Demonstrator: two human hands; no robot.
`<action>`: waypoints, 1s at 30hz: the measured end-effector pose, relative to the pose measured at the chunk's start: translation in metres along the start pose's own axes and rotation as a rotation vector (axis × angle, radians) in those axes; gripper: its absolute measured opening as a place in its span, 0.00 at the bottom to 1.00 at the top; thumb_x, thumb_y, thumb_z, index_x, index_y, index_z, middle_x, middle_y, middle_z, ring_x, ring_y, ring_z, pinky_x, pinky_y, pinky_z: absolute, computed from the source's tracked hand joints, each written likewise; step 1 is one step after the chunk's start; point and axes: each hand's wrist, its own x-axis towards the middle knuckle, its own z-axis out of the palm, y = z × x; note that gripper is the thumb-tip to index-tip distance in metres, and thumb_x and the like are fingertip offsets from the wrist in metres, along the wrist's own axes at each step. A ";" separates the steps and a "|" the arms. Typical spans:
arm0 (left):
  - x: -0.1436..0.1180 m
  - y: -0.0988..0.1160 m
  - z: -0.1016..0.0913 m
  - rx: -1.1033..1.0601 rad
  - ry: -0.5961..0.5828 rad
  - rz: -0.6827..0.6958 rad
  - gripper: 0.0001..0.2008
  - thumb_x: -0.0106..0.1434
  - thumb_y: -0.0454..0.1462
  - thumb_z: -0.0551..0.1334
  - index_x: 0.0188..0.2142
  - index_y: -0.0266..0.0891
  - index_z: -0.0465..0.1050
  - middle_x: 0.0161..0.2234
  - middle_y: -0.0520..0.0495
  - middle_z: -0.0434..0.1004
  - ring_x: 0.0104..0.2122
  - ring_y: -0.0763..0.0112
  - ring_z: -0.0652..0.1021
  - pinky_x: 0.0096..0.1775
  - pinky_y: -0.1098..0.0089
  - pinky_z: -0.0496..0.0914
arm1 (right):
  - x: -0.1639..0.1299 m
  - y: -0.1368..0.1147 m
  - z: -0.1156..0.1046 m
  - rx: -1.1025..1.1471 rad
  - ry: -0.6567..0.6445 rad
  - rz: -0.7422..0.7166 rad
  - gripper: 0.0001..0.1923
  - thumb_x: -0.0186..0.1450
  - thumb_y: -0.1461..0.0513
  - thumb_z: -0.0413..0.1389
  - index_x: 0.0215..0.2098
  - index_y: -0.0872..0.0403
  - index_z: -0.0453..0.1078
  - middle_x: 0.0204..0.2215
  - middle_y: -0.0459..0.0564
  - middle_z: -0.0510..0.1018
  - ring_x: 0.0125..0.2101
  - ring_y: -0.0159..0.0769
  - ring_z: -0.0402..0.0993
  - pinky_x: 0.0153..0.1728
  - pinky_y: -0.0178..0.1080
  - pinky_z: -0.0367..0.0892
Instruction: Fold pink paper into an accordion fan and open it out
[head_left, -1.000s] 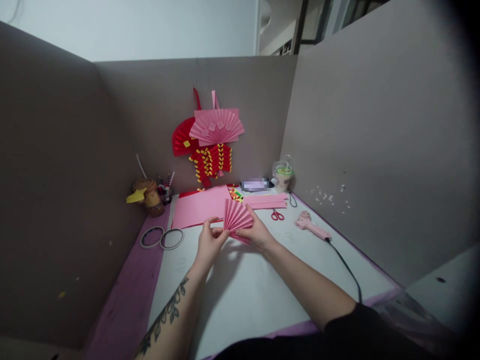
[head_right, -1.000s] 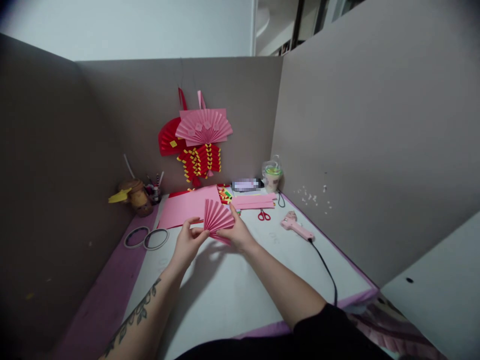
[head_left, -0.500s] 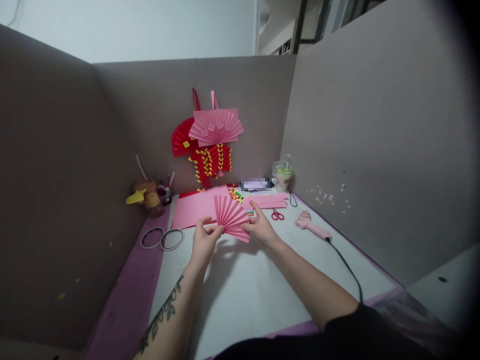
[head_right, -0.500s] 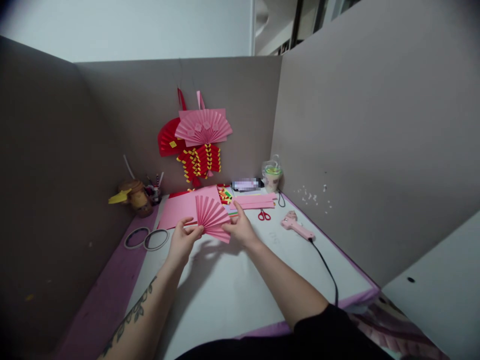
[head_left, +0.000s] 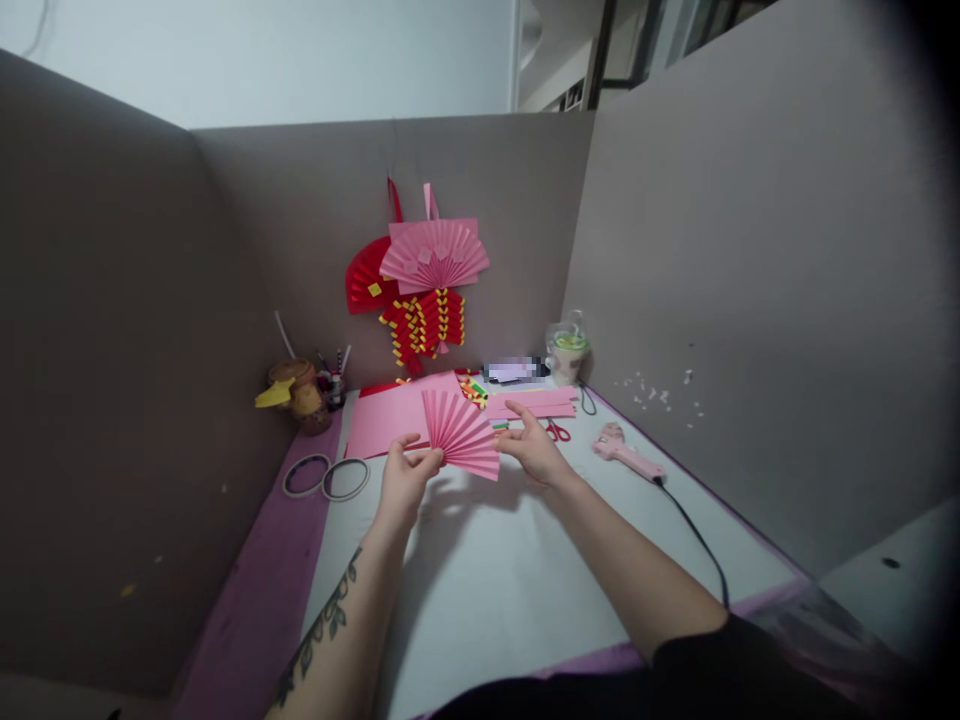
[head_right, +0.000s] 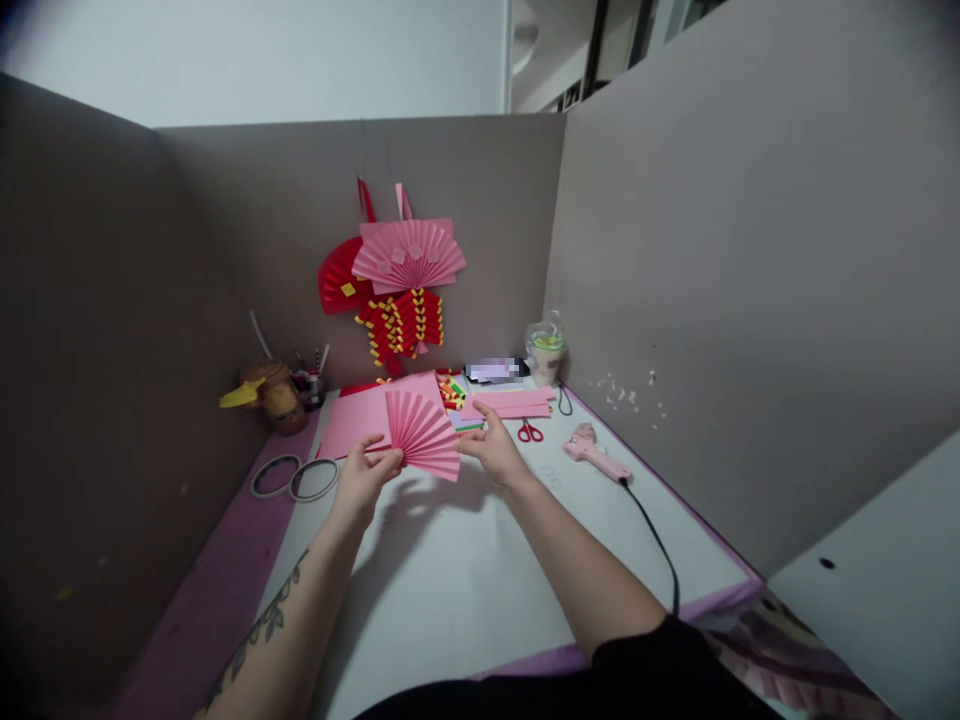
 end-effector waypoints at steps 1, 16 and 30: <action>0.000 0.000 0.000 0.002 -0.002 -0.002 0.31 0.43 0.42 0.70 0.44 0.36 0.58 0.23 0.50 0.76 0.25 0.70 0.77 0.31 0.71 0.67 | 0.000 -0.001 0.000 0.000 0.003 0.002 0.52 0.43 0.64 0.66 0.62 0.57 0.48 0.20 0.39 0.76 0.26 0.34 0.74 0.40 0.40 0.66; 0.001 -0.002 -0.002 -0.038 0.001 -0.034 0.36 0.43 0.44 0.71 0.48 0.36 0.58 0.26 0.49 0.77 0.29 0.68 0.78 0.34 0.68 0.68 | -0.004 0.009 0.008 0.087 -0.135 0.030 0.49 0.47 0.58 0.65 0.62 0.53 0.48 0.24 0.41 0.75 0.26 0.32 0.72 0.32 0.36 0.64; 0.001 -0.001 -0.003 -0.083 0.030 -0.063 0.33 0.44 0.42 0.70 0.47 0.37 0.59 0.25 0.52 0.75 0.28 0.70 0.77 0.34 0.69 0.68 | -0.004 0.010 0.009 0.079 0.078 -0.189 0.35 0.49 0.62 0.62 0.53 0.54 0.57 0.20 0.37 0.70 0.24 0.30 0.68 0.34 0.37 0.63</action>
